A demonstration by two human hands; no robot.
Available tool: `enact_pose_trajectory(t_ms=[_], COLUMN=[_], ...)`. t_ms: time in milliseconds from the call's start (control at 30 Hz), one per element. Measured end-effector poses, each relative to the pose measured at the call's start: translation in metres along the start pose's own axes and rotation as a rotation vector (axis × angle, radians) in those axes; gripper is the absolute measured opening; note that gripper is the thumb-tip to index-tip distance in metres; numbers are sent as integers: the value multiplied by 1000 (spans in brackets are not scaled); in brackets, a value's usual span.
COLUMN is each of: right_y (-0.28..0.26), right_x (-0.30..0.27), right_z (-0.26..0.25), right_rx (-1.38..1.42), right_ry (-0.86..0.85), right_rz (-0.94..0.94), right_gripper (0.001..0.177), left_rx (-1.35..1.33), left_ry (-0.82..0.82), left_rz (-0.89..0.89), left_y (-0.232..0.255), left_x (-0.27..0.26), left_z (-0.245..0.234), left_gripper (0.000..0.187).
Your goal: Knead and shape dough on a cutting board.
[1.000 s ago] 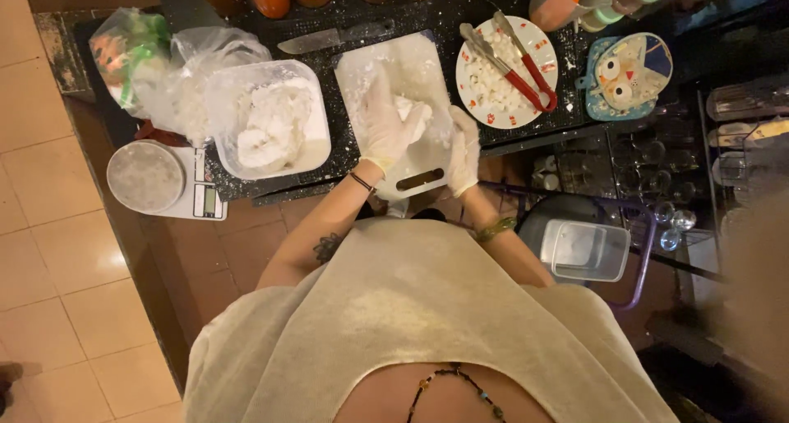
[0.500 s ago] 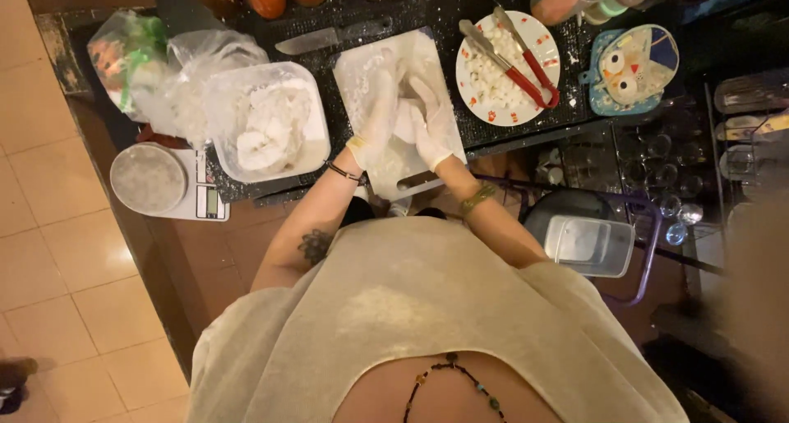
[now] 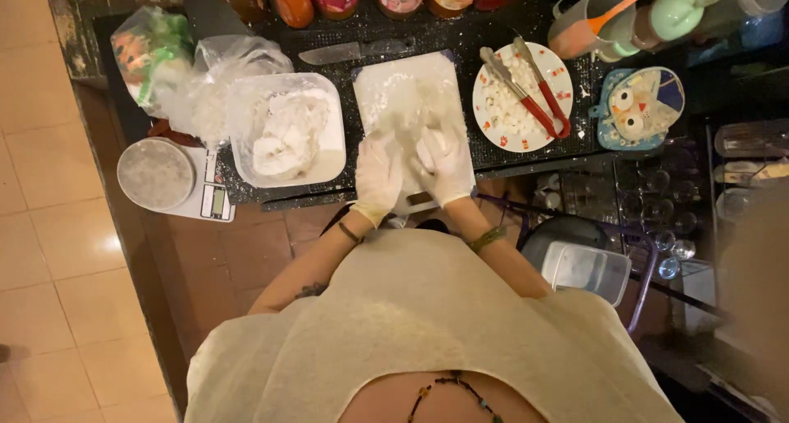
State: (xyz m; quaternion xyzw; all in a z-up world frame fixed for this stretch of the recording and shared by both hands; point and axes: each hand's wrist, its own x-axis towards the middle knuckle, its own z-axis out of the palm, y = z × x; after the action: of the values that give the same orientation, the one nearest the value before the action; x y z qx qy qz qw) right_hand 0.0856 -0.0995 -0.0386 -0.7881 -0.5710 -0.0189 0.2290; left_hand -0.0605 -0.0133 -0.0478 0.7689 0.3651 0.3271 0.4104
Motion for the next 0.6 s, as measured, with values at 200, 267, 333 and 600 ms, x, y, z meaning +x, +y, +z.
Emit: enact_pose_trajectory(t_ms=[200,267,333,600], right_y=[14,-17,-43,-40], right_x=[25,42,41,71], right_z=[37,20,17,98], right_rx=[135,146,163,-269], right_ry=[-202,-235,-274,-546], right_rz=[366,279,201,209], right_gripper=[63,65,67,48], left_rx=[570,499,427,577], left_ry=[-605,-640,-682,-624], left_rz=[-72,127,319,253], left_y=[2,0,-19,-65], left_x=[-8,-7,-18,-43], left_z=[-28,-29,-21,11], left_gripper=[34,28,27,20])
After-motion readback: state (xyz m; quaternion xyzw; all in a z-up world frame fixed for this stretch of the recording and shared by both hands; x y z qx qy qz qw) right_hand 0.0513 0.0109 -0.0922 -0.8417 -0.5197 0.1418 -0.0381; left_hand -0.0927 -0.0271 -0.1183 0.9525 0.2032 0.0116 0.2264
